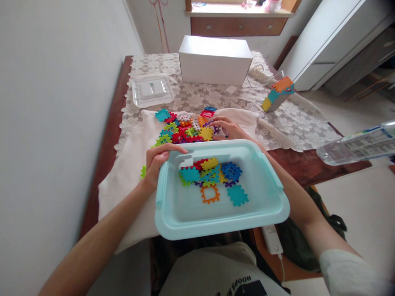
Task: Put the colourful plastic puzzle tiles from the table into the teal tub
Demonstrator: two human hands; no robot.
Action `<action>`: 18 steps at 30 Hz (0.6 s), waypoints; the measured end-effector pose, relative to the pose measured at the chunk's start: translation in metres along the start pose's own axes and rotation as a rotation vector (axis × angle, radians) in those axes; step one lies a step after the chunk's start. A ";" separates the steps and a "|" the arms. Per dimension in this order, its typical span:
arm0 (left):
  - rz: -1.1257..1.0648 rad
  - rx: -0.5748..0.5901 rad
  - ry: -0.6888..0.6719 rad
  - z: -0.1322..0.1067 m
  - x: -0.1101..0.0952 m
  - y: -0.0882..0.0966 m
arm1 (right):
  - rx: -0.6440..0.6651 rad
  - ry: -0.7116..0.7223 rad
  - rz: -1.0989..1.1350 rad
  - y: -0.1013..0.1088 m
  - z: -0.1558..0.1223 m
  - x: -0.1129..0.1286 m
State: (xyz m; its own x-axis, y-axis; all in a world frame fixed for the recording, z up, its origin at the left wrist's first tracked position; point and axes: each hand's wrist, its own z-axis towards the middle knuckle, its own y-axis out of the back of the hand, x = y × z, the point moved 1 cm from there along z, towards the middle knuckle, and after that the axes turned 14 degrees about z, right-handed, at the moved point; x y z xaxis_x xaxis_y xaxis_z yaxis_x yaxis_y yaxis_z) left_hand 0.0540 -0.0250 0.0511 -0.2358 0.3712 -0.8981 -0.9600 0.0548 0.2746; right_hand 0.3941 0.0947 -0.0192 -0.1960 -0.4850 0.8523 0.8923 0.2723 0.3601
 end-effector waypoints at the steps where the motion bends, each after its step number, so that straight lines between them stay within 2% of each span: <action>1: 0.002 -0.002 -0.001 0.000 0.000 0.000 | 0.017 0.001 -0.006 -0.001 0.000 -0.001; 5: 0.009 -0.009 0.000 0.000 0.001 0.000 | 0.029 -0.001 -0.012 0.000 0.000 0.002; 12: 0.019 -0.002 0.028 -0.001 0.000 0.001 | 0.011 -0.016 0.160 -0.006 0.004 0.004; 18: 0.021 0.004 0.036 -0.003 0.002 0.002 | -0.006 -0.050 0.121 -0.009 0.003 0.008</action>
State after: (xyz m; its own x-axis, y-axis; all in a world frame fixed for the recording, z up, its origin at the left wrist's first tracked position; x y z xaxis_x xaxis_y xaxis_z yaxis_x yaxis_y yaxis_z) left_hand 0.0513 -0.0267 0.0489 -0.2613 0.3392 -0.9037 -0.9541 0.0508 0.2950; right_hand 0.3833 0.0904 -0.0146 -0.1065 -0.4071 0.9071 0.9132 0.3210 0.2513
